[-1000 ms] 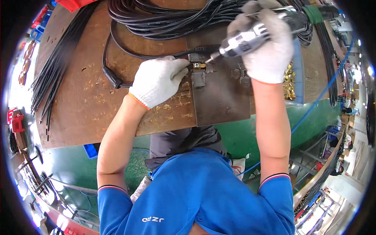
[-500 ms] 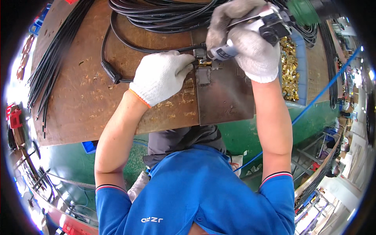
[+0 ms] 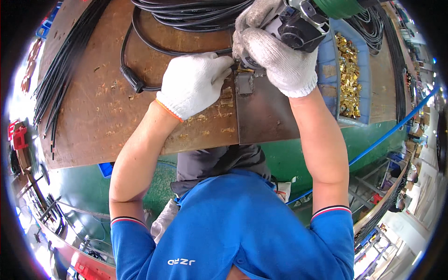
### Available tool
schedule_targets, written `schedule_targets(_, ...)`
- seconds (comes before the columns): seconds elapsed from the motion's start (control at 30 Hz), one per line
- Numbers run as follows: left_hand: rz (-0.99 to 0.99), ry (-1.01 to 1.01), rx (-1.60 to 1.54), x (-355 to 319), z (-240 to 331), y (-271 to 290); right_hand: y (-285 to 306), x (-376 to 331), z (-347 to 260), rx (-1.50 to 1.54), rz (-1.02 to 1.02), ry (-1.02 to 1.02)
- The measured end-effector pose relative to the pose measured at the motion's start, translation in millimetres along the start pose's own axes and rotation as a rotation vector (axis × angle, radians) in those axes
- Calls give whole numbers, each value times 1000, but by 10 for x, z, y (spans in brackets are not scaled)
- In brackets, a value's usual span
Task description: The person assembles electrical cables by inserting black plastic connectors onto the stripped ends of wires. They work at a wooden table in a workshop, repeatedly picking up a connector and sliding it onto a cable end. The person handles bundles of black cables and a red bin filled with connectors.
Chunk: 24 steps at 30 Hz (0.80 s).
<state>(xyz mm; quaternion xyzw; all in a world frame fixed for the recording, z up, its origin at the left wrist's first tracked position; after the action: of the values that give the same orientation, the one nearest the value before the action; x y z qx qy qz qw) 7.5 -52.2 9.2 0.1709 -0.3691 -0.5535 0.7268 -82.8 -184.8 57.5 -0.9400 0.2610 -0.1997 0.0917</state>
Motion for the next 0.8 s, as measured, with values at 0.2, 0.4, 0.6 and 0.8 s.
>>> schedule_targets(0.2,-21,37,18,-2,12,1,-77,-69,-66,-70,68,40)
schedule_targets(0.4,-30,47,18,8,20,5,-96,-65,-143,-510,104,42)
schedule_targets(0.6,-61,116,6,3,42,31,-142,50,-373,127,226,-162)
schedule_targets(0.8,9,75,-45,-18,224,263,672,-101,-1463,-388,239,139)
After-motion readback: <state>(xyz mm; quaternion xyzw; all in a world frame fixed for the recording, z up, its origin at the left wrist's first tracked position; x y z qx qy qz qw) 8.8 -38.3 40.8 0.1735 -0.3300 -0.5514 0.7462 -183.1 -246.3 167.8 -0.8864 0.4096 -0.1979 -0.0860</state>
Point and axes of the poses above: each hand's wrist, its own x-axis towards the middle knuckle, its own y-axis out of the back of the hand, z = x × y, the point moved 5 cm from there along x, towards the middle knuckle, and after that the axes turned 15 degrees about -x, right-handed, at the moved point
